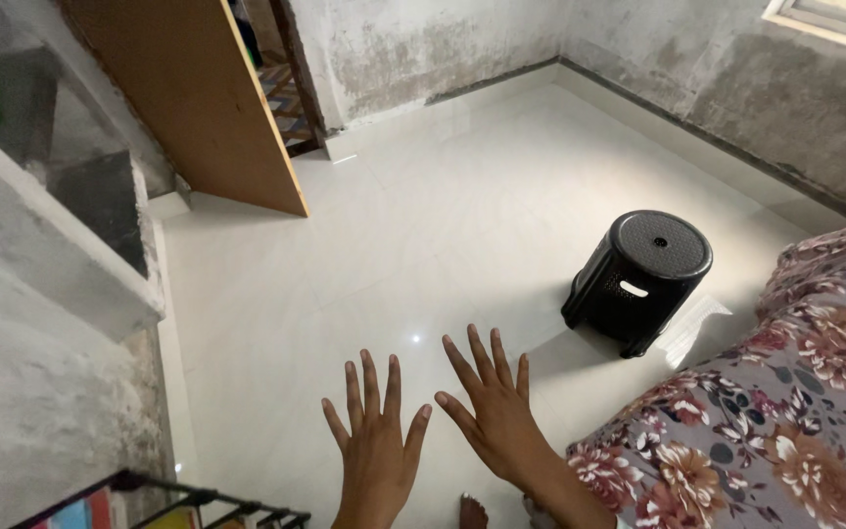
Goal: The person picks up blue, black, and white clothes from a bed, folds the blue and black items, and places them onto a shelf among other folded garments.
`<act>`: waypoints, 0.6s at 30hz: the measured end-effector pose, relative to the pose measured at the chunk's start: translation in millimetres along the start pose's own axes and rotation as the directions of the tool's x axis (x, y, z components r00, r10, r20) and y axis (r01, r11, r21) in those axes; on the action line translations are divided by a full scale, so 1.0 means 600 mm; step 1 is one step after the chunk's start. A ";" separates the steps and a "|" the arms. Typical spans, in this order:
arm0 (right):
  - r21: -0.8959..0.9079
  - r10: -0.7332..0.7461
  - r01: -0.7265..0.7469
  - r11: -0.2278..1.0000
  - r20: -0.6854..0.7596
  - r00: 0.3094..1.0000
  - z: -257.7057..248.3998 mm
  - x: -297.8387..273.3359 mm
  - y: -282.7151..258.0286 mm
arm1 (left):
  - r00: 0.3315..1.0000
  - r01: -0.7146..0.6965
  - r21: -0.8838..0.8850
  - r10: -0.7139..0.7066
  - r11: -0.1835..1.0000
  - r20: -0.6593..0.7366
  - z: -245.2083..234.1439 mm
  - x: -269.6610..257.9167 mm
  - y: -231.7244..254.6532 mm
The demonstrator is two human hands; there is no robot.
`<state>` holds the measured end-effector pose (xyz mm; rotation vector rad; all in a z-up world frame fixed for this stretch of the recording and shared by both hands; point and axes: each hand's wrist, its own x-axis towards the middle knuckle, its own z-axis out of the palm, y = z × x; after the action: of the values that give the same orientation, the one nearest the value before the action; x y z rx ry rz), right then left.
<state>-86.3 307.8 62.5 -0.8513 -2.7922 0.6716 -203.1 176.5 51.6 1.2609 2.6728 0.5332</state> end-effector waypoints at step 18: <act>0.002 0.183 -0.184 0.983 -0.103 0.978 -0.062 0.120 0.095 | 0.973 -0.226 0.053 0.223 0.973 0.064 0.011 0.222 0.069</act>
<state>-108.3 404.3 70.3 -1.1227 -2.6488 0.6245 -256.6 304.7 64.0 1.5826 2.5317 0.4383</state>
